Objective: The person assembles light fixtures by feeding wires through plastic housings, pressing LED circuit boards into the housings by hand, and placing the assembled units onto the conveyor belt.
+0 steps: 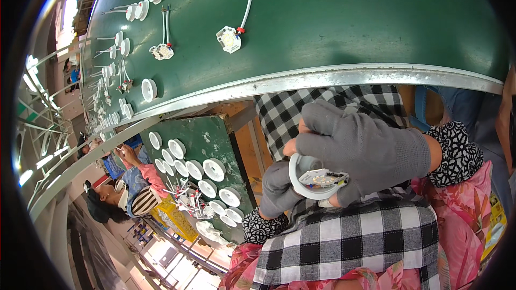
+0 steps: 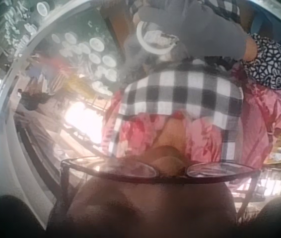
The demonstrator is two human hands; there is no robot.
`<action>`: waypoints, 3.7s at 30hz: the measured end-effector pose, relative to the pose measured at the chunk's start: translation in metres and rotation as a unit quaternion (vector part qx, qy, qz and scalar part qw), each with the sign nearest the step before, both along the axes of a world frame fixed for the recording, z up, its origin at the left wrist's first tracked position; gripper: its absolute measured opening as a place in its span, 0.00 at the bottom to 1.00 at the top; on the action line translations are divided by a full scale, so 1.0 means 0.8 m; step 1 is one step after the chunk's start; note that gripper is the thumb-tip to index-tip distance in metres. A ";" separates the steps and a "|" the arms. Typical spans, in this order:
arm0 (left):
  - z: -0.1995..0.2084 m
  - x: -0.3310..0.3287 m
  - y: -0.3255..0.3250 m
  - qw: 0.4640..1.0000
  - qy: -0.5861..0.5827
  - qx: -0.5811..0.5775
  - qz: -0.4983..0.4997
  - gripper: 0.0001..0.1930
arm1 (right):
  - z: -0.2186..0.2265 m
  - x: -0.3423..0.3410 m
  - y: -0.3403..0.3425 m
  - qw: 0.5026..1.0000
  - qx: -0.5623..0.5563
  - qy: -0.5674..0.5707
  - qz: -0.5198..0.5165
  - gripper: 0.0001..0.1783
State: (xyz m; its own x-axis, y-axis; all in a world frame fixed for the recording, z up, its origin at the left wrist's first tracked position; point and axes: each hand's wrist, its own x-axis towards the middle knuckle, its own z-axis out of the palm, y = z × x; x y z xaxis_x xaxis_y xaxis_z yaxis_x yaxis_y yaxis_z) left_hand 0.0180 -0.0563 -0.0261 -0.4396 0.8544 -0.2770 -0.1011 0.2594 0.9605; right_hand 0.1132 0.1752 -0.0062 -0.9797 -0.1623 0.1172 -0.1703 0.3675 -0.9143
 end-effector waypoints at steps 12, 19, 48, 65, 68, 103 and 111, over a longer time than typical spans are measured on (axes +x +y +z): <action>0.060 -0.019 0.021 0.969 0.136 -0.114 -0.173 0.09 | 0.001 0.013 -0.029 0.981 0.183 -0.057 -0.015 0.55; 0.042 -0.039 -0.027 0.971 -0.061 -0.093 -0.213 0.11 | -0.044 0.054 -0.039 0.981 -0.112 -0.159 0.019 0.37; 0.046 -0.013 0.021 0.868 0.464 -0.055 -0.168 0.36 | -0.033 0.041 -0.070 0.874 -0.282 -0.363 -0.162 0.46; 0.009 0.010 -0.004 0.974 0.020 -0.093 -0.208 0.55 | -0.020 0.058 -0.040 0.945 0.235 0.229 0.011 0.21; 0.004 0.015 -0.009 0.980 -0.022 -0.084 -0.179 0.55 | -0.016 0.068 -0.041 0.952 0.222 0.197 0.076 0.23; 0.009 0.054 -0.015 0.978 -0.164 -0.126 -0.030 0.21 | -0.015 0.021 -0.032 0.987 0.065 -0.082 0.120 0.51; 0.023 0.022 -0.008 0.970 -0.206 -0.125 -0.027 0.21 | -0.012 0.027 -0.017 0.950 -0.043 -0.305 0.051 0.34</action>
State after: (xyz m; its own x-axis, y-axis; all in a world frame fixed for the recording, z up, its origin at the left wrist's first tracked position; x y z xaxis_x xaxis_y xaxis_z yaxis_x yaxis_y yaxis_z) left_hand 0.0354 -0.0627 -0.0075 -0.2041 0.7562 -0.6216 -0.4434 0.4947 0.7474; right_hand 0.1349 0.1617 -0.0155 -0.8497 -0.2758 -0.4493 0.3692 0.2971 -0.8806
